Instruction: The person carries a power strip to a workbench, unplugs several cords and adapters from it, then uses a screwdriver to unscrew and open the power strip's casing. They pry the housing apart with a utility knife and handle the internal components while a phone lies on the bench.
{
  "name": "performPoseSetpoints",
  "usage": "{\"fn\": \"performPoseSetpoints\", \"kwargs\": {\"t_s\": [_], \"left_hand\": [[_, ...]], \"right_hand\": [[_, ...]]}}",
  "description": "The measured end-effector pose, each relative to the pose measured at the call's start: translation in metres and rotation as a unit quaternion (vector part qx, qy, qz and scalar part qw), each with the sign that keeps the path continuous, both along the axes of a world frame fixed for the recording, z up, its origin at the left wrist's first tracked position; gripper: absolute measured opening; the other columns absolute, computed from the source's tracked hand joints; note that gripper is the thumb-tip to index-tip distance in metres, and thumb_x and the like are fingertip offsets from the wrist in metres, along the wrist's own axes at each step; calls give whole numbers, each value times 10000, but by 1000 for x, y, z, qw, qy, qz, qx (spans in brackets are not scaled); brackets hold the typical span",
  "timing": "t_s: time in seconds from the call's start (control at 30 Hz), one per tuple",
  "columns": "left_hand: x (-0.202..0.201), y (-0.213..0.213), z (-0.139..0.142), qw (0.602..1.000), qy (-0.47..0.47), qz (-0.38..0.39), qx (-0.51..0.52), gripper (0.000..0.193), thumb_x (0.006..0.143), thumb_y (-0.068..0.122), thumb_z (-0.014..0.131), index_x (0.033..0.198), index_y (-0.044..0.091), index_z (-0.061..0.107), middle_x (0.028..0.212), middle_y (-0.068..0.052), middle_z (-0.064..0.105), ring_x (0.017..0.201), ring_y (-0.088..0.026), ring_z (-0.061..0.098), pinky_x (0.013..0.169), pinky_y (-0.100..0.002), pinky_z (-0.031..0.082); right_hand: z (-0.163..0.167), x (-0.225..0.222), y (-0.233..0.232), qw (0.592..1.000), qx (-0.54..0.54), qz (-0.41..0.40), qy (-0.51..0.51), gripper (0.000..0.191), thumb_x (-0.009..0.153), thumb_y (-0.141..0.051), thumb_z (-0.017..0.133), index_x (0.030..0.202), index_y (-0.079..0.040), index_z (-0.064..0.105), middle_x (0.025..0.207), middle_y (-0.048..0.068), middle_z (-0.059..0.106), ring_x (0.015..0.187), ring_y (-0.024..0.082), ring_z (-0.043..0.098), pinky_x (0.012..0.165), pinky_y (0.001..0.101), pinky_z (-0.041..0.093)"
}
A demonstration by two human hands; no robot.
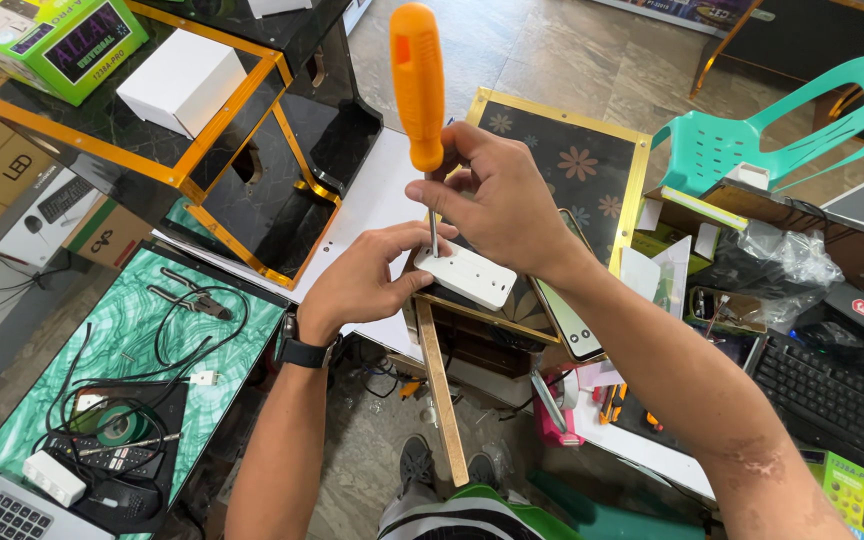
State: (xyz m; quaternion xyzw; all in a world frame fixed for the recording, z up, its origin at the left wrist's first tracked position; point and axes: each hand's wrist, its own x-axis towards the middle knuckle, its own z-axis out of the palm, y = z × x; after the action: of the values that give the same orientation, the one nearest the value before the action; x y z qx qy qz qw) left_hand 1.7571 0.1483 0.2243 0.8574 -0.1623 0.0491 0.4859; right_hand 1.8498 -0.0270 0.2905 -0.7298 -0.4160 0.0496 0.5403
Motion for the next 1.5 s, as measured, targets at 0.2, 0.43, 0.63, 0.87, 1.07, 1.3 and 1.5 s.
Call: {"fn": "performPoseSetpoints", "kwargs": {"t_s": [0.2, 0.43, 0.63, 0.87, 1.07, 1.3, 1.5], "left_hand": [[0, 1, 0, 999, -24, -18, -12, 324, 850, -2, 708, 1167, 58, 673, 1330, -36, 706, 1024, -227, 685, 945, -370, 535], [3, 2, 1, 1000, -5, -18, -8, 322, 846, 11, 702, 1163, 59, 665, 1318, -34, 710, 1019, -225, 684, 928, -368, 541], [3, 2, -2, 1000, -11, -20, -1, 316, 851, 16, 710, 1161, 64, 669, 1310, -51, 713, 988, -232, 672, 927, -369, 534], [3, 1, -2, 1000, 0, -16, -15, 290, 844, 9, 704, 1125, 60, 655, 1300, -42, 722, 941, -218, 668, 890, -361, 538], [4, 1, 0, 1000, 15, -13, -2, 289, 836, 11, 708, 1118, 60, 660, 1290, -35, 731, 917, -238, 665, 903, -359, 541], [1, -43, 1, 961, -223, 138, -89, 521, 870, 27, 666, 1342, -41, 456, 1235, -250, 630, 1178, -343, 615, 1010, -408, 470], [12, -84, -22, 941, -99, 298, -130, 217, 1082, 96, 495, 1259, -5, 570, 769, -172, 652, 640, -283, 652, 605, -379, 477]], "right_hand": [[-1, 3, -5, 999, 29, 20, -34, 265, 966, -73, 740, 1158, 66, 622, 999, 87, 722, 867, 65, 683, 791, 241, 613], [1, 3, -6, 998, 38, 33, -30, 258, 956, -56, 751, 1145, 70, 627, 1028, 81, 714, 915, 59, 680, 818, 241, 632], [4, -5, -6, 999, 22, 21, 41, 254, 930, -91, 777, 1075, 59, 632, 899, 40, 684, 712, 22, 662, 599, 223, 572], [6, -4, -5, 1000, 4, 11, -5, 226, 948, -77, 771, 1097, 49, 657, 870, 40, 685, 730, 11, 615, 639, 231, 547], [5, -3, -6, 999, 7, 25, 23, 200, 927, -70, 757, 1069, 37, 666, 868, 27, 699, 767, 14, 670, 653, 221, 585], [1, -2, -6, 999, 46, 19, 19, 137, 941, -50, 737, 1036, 32, 682, 893, 32, 741, 834, 21, 691, 719, 220, 604], [-1, 1, -7, 999, 37, 1, -15, 144, 911, -81, 773, 963, 28, 694, 787, 56, 725, 725, 56, 664, 657, 246, 567]]}}
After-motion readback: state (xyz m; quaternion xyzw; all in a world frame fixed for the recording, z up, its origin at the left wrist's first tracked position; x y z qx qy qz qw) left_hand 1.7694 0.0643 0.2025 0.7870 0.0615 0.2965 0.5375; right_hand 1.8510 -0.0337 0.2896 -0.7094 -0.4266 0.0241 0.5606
